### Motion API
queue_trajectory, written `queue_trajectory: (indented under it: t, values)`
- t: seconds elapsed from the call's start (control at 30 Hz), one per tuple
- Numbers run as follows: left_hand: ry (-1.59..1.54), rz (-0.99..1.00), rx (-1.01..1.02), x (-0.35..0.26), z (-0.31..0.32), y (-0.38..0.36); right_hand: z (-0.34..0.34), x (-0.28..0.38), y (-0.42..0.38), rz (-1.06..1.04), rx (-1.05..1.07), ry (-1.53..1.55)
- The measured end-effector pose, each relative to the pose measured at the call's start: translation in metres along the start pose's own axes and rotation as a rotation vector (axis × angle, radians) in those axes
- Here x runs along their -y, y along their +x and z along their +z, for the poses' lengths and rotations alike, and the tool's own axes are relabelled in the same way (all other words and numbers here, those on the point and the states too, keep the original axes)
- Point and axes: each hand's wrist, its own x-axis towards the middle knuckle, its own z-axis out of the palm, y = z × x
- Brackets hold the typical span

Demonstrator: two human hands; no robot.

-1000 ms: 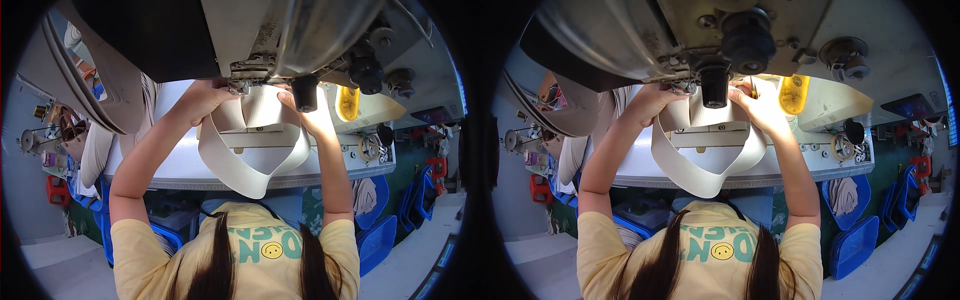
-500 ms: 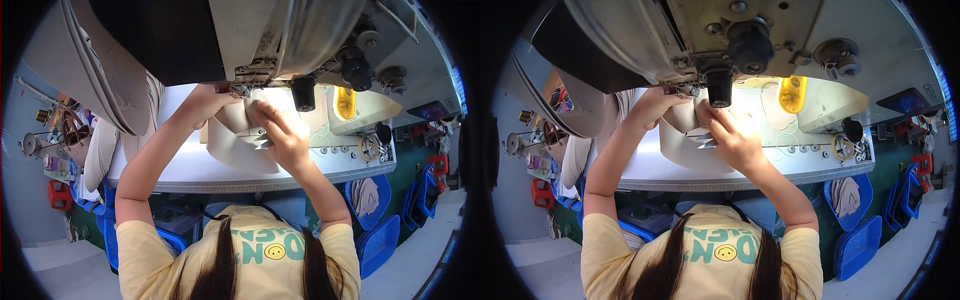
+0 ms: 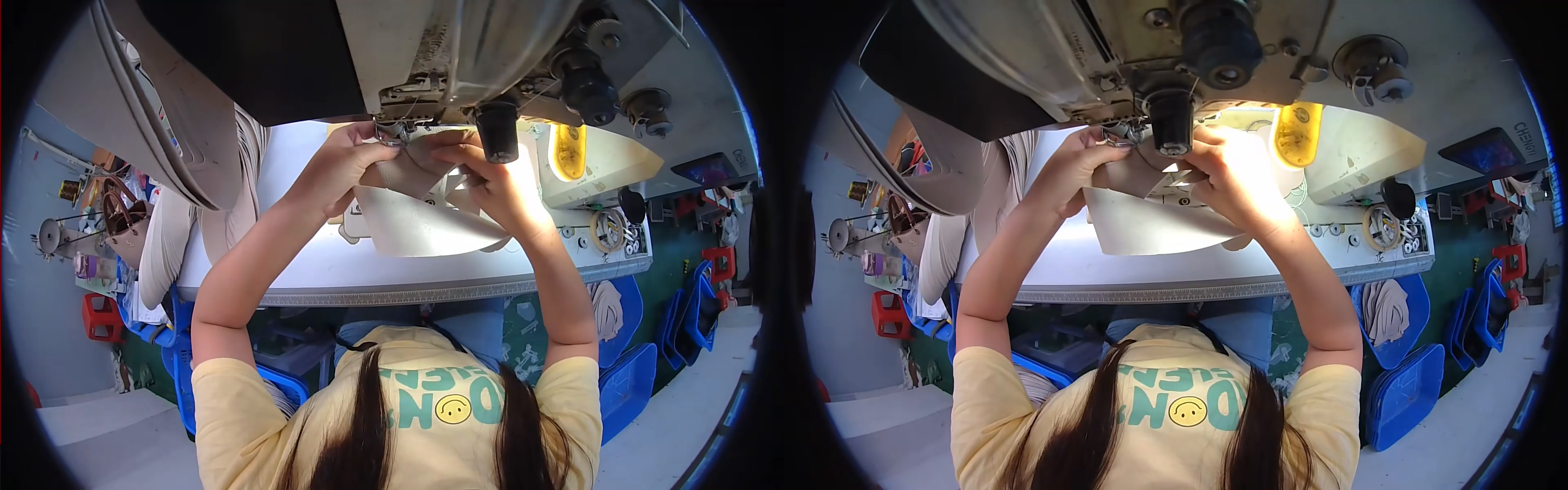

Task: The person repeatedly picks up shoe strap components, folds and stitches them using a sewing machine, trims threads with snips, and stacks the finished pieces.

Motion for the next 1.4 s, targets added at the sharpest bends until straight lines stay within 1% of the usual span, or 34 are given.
queue_trajectory:
  t: [0.13,0.17,0.27,0.33,0.37,0.4,0.5,0.6,0.63,0.67,0.73,0.9,1.0,1.03,1.13,1.33,1.4]
  values:
    - [-0.137,0.059,-0.091,0.011,0.012,-0.004,0.002,-0.006,0.004,0.020,-0.026,0.067]
    - [-0.123,0.061,-0.112,0.017,0.011,-0.004,0.003,-0.009,0.005,0.031,-0.041,0.097]
    - [-0.094,0.081,-0.125,0.015,0.014,-0.006,0.003,-0.014,0.006,-0.018,-0.018,0.053]
    - [-0.108,0.054,-0.067,0.011,0.004,0.000,-0.008,0.008,0.003,0.039,0.095,-0.077]
    - [-0.115,0.039,-0.038,0.009,-0.001,0.004,-0.008,0.025,0.000,0.175,0.123,0.037]
    - [-0.105,0.033,-0.032,0.006,-0.003,0.006,-0.010,0.037,-0.003,0.171,0.192,-0.101]
    - [-0.117,0.005,0.014,0.001,-0.007,0.011,0.015,0.055,-0.013,0.195,0.004,-0.009]
    - [-0.113,0.051,-0.003,0.004,-0.002,0.008,0.026,0.033,-0.018,0.176,-0.036,0.108]
    - [-0.107,0.067,-0.007,0.007,-0.003,0.010,0.014,0.034,-0.010,0.186,0.039,0.124]
    - [-0.101,0.078,-0.011,0.012,-0.003,0.011,0.004,0.032,-0.004,0.190,0.095,0.076]
    - [-0.109,0.107,-0.016,0.016,0.000,0.011,-0.005,0.022,0.005,0.055,0.080,0.037]
    - [-0.140,0.161,-0.001,0.023,0.002,0.008,-0.008,0.001,0.010,-0.013,0.144,0.027]
    - [-0.094,0.167,-0.014,0.021,0.003,0.005,-0.005,-0.012,0.012,-0.097,0.091,-0.019]
    - [-0.087,0.165,-0.021,0.019,0.005,0.003,-0.005,-0.013,0.013,-0.137,0.069,0.016]
    - [-0.071,0.162,-0.041,0.016,0.010,-0.002,-0.009,-0.019,0.010,-0.017,0.264,0.006]
    - [-0.059,0.159,-0.068,0.016,0.012,-0.002,-0.008,-0.018,0.010,0.021,0.238,0.031]
    - [-0.055,0.161,-0.079,0.017,0.010,0.001,-0.001,-0.022,0.010,-0.044,0.096,0.054]
